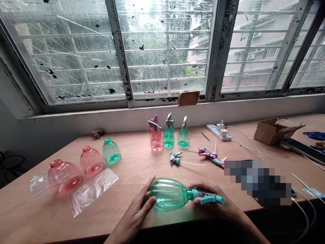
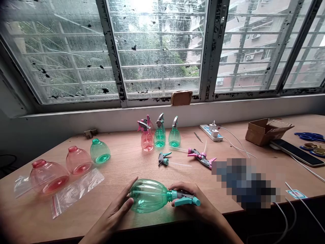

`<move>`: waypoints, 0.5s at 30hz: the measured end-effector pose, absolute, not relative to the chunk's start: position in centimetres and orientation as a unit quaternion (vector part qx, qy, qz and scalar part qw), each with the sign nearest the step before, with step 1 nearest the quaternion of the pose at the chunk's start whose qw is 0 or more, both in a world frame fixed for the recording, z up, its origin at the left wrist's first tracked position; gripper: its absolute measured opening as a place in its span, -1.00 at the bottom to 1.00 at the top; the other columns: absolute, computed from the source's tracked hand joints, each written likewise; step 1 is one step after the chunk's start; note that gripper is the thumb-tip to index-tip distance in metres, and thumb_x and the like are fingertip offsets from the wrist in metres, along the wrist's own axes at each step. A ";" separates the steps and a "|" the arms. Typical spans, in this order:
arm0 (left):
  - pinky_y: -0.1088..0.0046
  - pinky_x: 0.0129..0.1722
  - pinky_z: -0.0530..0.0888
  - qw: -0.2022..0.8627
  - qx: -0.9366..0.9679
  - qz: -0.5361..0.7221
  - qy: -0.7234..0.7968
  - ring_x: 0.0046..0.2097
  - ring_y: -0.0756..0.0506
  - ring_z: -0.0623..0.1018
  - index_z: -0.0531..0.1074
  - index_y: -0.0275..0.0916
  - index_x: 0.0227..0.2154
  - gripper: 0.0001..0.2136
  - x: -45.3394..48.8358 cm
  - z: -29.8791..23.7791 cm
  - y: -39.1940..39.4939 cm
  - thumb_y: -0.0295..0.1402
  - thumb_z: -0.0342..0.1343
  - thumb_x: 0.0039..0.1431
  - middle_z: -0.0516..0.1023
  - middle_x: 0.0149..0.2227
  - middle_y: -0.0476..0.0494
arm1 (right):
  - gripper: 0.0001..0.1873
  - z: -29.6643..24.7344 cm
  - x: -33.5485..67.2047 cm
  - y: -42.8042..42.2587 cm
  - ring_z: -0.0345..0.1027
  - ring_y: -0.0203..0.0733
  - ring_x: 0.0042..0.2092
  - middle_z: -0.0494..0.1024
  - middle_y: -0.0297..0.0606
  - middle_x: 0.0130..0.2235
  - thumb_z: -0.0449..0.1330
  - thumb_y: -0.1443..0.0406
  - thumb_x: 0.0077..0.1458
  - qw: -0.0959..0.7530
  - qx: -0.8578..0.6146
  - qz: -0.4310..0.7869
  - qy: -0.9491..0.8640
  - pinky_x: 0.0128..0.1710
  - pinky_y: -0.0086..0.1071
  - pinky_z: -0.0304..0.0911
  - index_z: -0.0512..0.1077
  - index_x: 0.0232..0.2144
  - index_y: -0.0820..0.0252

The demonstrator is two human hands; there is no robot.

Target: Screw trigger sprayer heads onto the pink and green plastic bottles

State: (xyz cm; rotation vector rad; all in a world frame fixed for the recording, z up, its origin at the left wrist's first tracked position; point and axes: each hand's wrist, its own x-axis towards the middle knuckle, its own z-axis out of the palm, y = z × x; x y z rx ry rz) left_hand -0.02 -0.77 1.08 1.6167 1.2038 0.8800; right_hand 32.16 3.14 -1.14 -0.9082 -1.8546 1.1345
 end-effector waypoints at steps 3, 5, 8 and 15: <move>0.09 0.38 0.28 0.479 0.646 0.371 0.464 0.38 -0.37 0.33 0.14 0.02 0.43 -0.27 -0.1 0.9 -0.8 0.17 0.10 0.30 0.20 0.47 -0.13 | -0.53 -0.9 32.0 3.1 0.55 0.03 -0.14 0.70 -0.14 -0.13 0.38 -0.03 0.11 0.385 -0.363 0.446 -0.722 -0.15 -0.25 0.44 0.63 -0.05 0.11; 0.11 0.34 0.34 0.498 0.640 0.385 0.440 0.34 -0.35 0.38 0.16 0.05 0.41 -0.30 -0.1 0.8 -0.8 0.10 0.18 0.30 0.23 0.45 -0.13 | -0.53 -0.7 31.9 3.1 0.55 0.00 -0.19 0.69 -0.18 -0.20 0.37 -0.05 0.11 0.381 -0.371 0.450 -0.717 -0.17 -0.27 0.43 0.63 -0.08 0.12; 0.13 0.31 0.39 0.504 0.641 0.403 0.417 0.31 -0.34 0.43 0.20 0.08 0.38 -0.32 0.1 0.8 -0.8 -0.06 0.30 0.27 0.23 0.45 -0.12 | -0.52 -0.6 31.8 2.9 0.52 -0.05 -0.26 0.66 -0.24 -0.30 0.31 -0.09 0.16 0.373 -0.380 0.463 -0.709 -0.22 -0.30 0.41 0.61 -0.09 0.13; 0.12 0.31 0.40 0.498 0.652 0.413 0.395 0.32 -0.36 0.40 0.21 0.14 0.37 -0.25 0.2 0.7 -1.0 -0.20 0.42 0.18 0.17 0.46 -0.10 | -0.48 -1.1 32.0 2.9 0.49 -0.08 -0.30 0.63 -0.28 -0.35 0.29 -0.13 0.15 0.357 -0.377 0.502 -0.691 -0.25 -0.32 0.36 0.58 -0.07 0.12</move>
